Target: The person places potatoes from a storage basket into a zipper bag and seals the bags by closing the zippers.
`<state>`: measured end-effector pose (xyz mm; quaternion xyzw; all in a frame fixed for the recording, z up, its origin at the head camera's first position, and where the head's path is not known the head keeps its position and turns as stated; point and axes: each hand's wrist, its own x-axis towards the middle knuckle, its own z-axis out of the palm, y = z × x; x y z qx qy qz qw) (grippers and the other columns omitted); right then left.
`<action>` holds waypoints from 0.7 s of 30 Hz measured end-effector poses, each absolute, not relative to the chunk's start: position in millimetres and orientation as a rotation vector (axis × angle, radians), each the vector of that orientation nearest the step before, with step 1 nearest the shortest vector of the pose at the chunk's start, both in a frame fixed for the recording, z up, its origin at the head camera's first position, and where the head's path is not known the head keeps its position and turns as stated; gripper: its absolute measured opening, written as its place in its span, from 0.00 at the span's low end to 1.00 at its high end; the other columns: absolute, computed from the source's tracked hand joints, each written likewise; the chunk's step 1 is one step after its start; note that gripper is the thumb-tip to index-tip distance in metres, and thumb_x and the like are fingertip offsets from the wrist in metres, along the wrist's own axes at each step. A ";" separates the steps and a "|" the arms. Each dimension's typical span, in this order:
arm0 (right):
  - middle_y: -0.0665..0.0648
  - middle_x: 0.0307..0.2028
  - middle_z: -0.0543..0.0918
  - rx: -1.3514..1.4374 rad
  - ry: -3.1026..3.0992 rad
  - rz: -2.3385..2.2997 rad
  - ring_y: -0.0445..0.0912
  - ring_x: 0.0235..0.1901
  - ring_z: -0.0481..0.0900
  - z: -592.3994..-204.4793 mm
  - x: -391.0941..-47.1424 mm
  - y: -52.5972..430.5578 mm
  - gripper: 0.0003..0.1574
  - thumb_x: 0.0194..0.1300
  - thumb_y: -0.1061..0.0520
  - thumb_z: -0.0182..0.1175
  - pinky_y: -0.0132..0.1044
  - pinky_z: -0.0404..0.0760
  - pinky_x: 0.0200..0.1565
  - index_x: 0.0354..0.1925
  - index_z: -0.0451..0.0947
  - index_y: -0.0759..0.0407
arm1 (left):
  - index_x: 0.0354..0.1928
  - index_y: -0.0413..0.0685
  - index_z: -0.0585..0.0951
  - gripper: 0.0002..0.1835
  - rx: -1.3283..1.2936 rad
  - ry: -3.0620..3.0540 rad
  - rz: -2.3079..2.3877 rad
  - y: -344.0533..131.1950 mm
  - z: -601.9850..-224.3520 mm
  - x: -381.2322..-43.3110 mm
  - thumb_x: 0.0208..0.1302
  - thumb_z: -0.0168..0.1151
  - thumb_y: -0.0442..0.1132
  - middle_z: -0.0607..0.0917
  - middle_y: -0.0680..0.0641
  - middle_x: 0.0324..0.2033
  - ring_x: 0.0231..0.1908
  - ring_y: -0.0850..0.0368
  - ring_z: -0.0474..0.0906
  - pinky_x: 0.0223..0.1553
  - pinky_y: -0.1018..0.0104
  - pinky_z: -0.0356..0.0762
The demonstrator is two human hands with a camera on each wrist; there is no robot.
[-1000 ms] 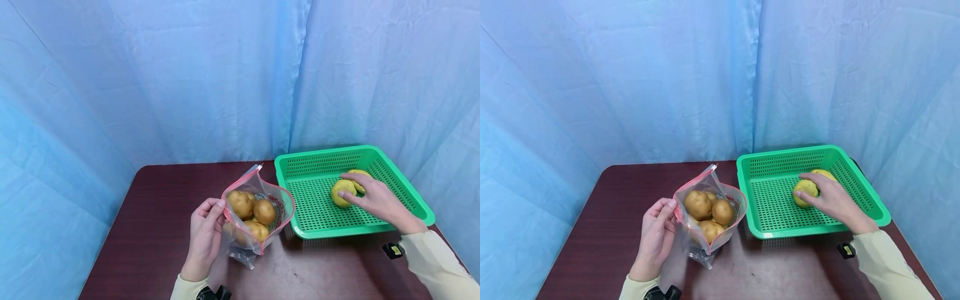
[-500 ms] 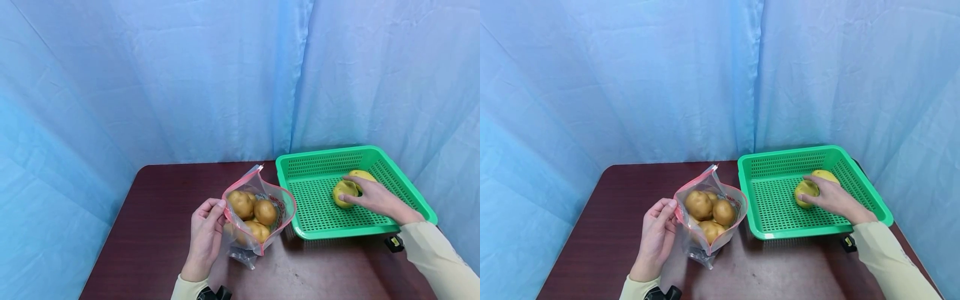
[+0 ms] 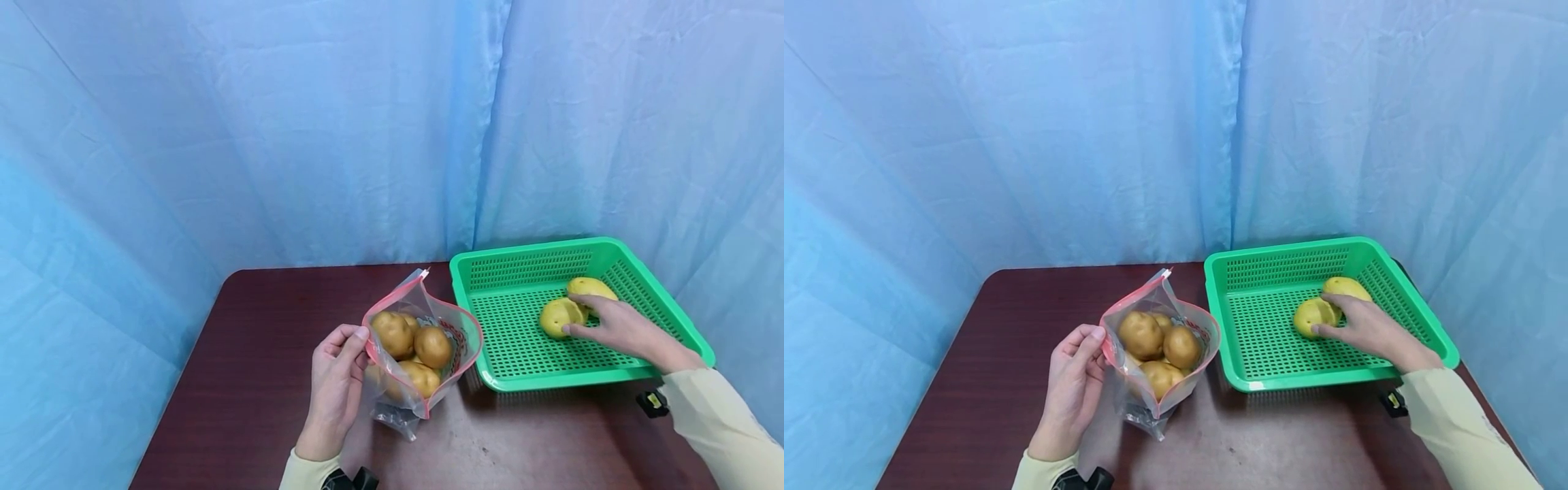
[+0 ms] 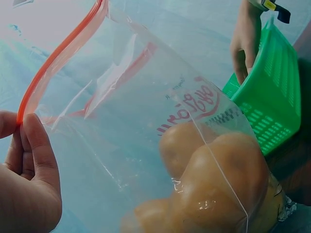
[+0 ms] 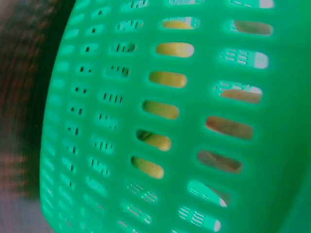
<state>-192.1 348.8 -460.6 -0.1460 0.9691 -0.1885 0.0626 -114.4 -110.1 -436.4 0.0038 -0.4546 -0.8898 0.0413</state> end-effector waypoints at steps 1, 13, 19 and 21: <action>0.75 0.62 0.76 -0.444 2.931 -0.561 0.67 0.56 0.78 -460.4 -192.0 349.0 0.51 0.69 0.37 0.66 0.65 0.79 0.50 0.71 0.65 0.73 | 0.34 0.45 0.83 0.09 0.012 -1.395 -2.722 -110.3 -436.3 -114.4 0.72 0.59 0.27 0.81 0.51 0.28 0.26 0.63 0.78 0.29 0.74 0.80; 0.70 0.64 0.76 -0.592 2.958 -0.625 0.67 0.62 0.73 -462.6 -203.9 344.6 0.44 0.65 0.43 0.73 0.69 0.74 0.56 0.69 0.72 0.65 | 0.34 0.45 0.83 0.09 0.021 -1.395 -2.721 -110.6 -436.4 -114.3 0.72 0.60 0.27 0.81 0.51 0.28 0.26 0.63 0.78 0.29 0.74 0.80; 0.72 0.66 0.74 -0.621 2.896 -0.651 0.70 0.63 0.71 -467.3 -209.4 343.8 0.45 0.64 0.45 0.73 0.72 0.72 0.58 0.70 0.70 0.65 | 0.34 0.45 0.83 0.08 0.032 -1.408 -2.716 -111.4 -437.2 -114.4 0.72 0.60 0.28 0.81 0.51 0.28 0.26 0.63 0.78 0.29 0.73 0.80; 0.72 0.66 0.74 -0.617 2.888 -0.637 0.70 0.63 0.72 -469.2 -211.1 344.8 0.46 0.63 0.44 0.74 0.70 0.73 0.57 0.70 0.70 0.65 | 0.34 0.45 0.83 0.08 0.027 -1.410 -2.715 -111.5 -437.3 -114.6 0.72 0.60 0.28 0.81 0.51 0.28 0.26 0.63 0.78 0.29 0.74 0.80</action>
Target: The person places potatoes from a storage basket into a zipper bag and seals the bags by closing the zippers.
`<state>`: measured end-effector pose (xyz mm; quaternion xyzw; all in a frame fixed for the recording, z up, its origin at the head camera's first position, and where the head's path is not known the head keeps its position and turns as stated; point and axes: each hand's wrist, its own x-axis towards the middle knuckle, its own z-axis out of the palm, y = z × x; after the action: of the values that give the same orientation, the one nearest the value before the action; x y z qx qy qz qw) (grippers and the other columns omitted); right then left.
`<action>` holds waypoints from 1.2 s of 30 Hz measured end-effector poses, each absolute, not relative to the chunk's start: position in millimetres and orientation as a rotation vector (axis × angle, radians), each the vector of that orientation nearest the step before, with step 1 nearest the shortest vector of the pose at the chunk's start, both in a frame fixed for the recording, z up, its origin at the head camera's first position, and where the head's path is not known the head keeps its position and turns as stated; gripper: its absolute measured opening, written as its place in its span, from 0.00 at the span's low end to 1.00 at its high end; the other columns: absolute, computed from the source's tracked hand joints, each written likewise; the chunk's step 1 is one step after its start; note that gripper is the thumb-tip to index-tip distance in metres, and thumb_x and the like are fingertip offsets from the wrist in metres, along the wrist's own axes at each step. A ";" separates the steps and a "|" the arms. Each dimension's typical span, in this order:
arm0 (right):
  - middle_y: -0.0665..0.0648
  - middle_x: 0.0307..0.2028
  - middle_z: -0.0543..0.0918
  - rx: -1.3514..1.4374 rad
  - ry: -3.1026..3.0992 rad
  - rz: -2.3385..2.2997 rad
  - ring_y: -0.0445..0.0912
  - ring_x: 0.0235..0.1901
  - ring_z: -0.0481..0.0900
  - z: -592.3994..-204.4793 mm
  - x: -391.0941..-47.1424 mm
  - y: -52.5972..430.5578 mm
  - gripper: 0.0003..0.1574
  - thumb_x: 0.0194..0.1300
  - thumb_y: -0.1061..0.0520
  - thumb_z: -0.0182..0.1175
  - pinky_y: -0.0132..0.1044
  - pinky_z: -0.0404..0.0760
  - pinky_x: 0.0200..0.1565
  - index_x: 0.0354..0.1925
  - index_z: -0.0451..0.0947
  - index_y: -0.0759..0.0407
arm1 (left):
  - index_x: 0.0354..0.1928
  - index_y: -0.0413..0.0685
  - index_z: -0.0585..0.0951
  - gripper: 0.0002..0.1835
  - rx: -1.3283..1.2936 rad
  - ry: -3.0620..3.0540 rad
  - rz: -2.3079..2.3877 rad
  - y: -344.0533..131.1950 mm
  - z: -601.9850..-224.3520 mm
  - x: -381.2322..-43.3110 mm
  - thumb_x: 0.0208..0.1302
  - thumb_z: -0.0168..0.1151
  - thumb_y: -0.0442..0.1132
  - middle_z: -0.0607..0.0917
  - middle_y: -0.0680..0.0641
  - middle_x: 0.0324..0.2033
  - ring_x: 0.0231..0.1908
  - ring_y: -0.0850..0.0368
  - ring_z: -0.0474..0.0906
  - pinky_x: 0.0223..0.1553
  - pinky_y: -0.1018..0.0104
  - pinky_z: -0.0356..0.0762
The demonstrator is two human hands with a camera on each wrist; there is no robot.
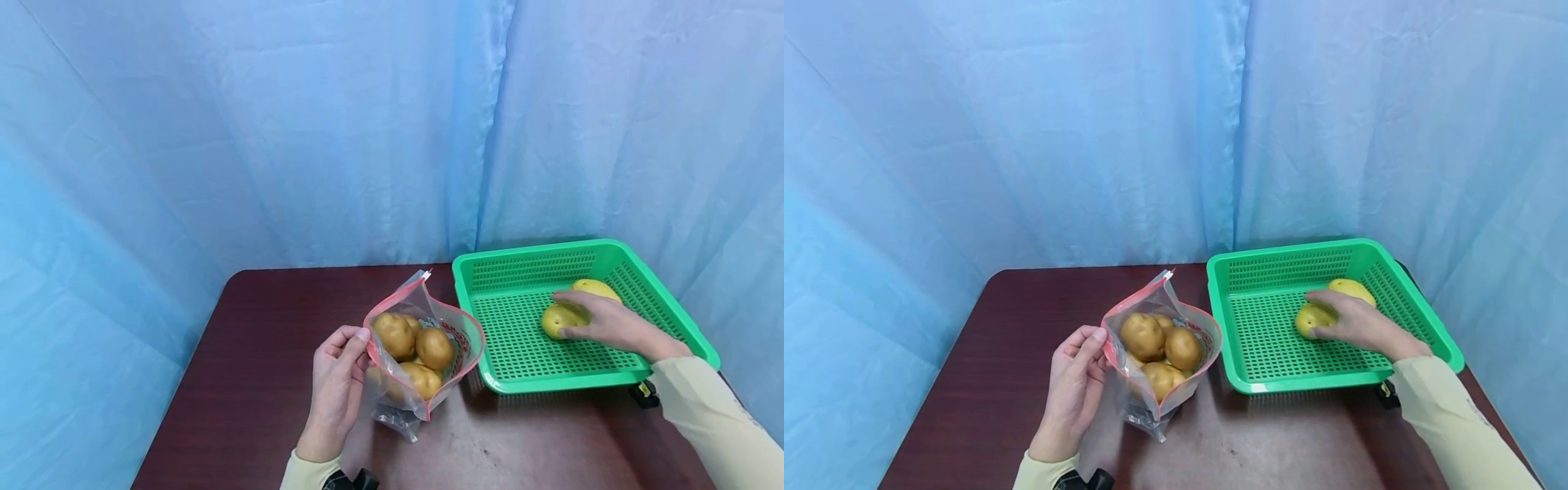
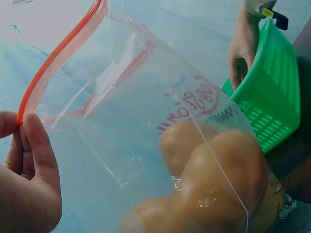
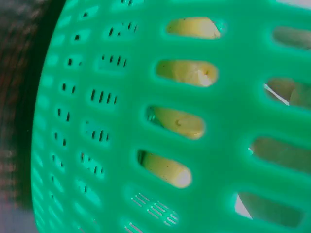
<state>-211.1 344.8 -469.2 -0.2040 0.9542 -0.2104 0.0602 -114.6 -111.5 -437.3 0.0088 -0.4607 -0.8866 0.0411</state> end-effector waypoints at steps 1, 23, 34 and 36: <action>0.72 0.66 0.74 -0.614 2.885 -0.632 0.69 0.62 0.73 -470.2 -211.9 345.4 0.47 0.63 0.44 0.74 0.69 0.75 0.56 0.70 0.70 0.65 | 0.34 0.45 0.83 0.08 0.025 -1.409 -2.715 -111.5 -437.4 -114.6 0.72 0.60 0.28 0.81 0.51 0.28 0.26 0.63 0.78 0.29 0.74 0.80; 0.68 0.55 0.82 -0.736 2.931 -0.592 0.65 0.54 0.79 -479.7 -212.4 351.1 0.39 0.55 0.64 0.78 0.66 0.77 0.54 0.64 0.76 0.68 | 0.34 0.44 0.83 0.08 0.018 -1.402 -2.723 -110.9 -438.8 -115.2 0.72 0.60 0.28 0.81 0.51 0.27 0.26 0.63 0.77 0.30 0.74 0.80; 0.62 0.57 0.82 -0.791 3.045 -0.627 0.57 0.54 0.78 -460.4 -195.3 344.0 0.39 0.55 0.61 0.79 0.56 0.78 0.48 0.64 0.77 0.61 | 0.34 0.45 0.83 0.09 0.006 -1.389 -2.727 -110.3 -437.1 -113.9 0.71 0.59 0.27 0.82 0.51 0.28 0.26 0.63 0.78 0.29 0.74 0.80; 0.63 0.58 0.81 -0.789 3.056 -0.634 0.58 0.55 0.78 -458.0 -191.7 343.0 0.41 0.55 0.60 0.79 0.56 0.78 0.49 0.65 0.76 0.61 | 0.34 0.45 0.83 0.09 0.005 -1.387 -2.728 -110.1 -437.0 -113.8 0.71 0.59 0.27 0.82 0.51 0.28 0.26 0.63 0.78 0.29 0.74 0.80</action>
<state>-191.7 343.0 -458.0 -0.2451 0.9485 -0.1969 -0.0388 -113.8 -110.1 -437.0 0.0016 -0.4529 -0.8906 0.0404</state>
